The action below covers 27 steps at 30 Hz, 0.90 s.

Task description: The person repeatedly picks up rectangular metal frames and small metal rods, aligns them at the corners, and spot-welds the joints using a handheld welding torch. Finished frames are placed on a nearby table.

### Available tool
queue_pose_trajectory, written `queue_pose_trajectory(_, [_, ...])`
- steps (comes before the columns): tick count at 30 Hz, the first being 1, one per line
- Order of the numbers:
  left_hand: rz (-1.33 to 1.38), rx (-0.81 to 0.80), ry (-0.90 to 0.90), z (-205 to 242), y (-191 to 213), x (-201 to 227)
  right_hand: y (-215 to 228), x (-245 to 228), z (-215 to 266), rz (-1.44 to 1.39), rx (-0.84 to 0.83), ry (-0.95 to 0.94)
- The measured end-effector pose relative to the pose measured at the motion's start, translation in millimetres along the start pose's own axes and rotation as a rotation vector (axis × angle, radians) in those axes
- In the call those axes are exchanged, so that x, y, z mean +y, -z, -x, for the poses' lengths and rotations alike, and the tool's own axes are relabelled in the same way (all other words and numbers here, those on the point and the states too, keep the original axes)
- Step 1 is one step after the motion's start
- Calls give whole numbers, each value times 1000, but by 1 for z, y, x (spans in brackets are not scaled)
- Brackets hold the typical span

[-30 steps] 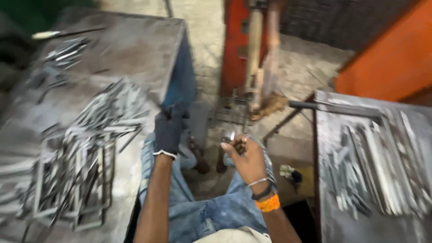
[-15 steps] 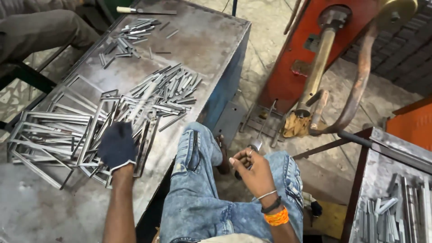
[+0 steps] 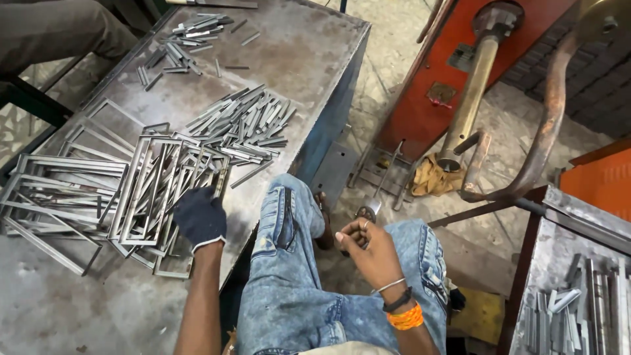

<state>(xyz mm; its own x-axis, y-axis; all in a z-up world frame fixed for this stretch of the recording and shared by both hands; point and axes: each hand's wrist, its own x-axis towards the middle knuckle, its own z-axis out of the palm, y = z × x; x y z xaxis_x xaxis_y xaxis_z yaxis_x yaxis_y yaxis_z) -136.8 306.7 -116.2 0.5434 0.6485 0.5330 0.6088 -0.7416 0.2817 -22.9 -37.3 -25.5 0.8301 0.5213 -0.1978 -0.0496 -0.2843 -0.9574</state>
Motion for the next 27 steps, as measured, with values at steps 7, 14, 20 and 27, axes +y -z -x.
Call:
queue_pose_trajectory(7, [267, -87, -11, -12, -18, 45, -2, 6, 1, -19, 16, -5])
queue_pose_trajectory(14, [313, -152, -168, -36, -83, 61, 10, 3, 13, 75, 60, 12])
queue_pose_trajectory(20, [7, -392, -319, -20, -121, 48, 27, 16, 27, 53, 146, -20])
queue_pose_trajectory(27, [34, -421, -308, 5, -81, 42, 33, 31, 31, 57, 143, -82])
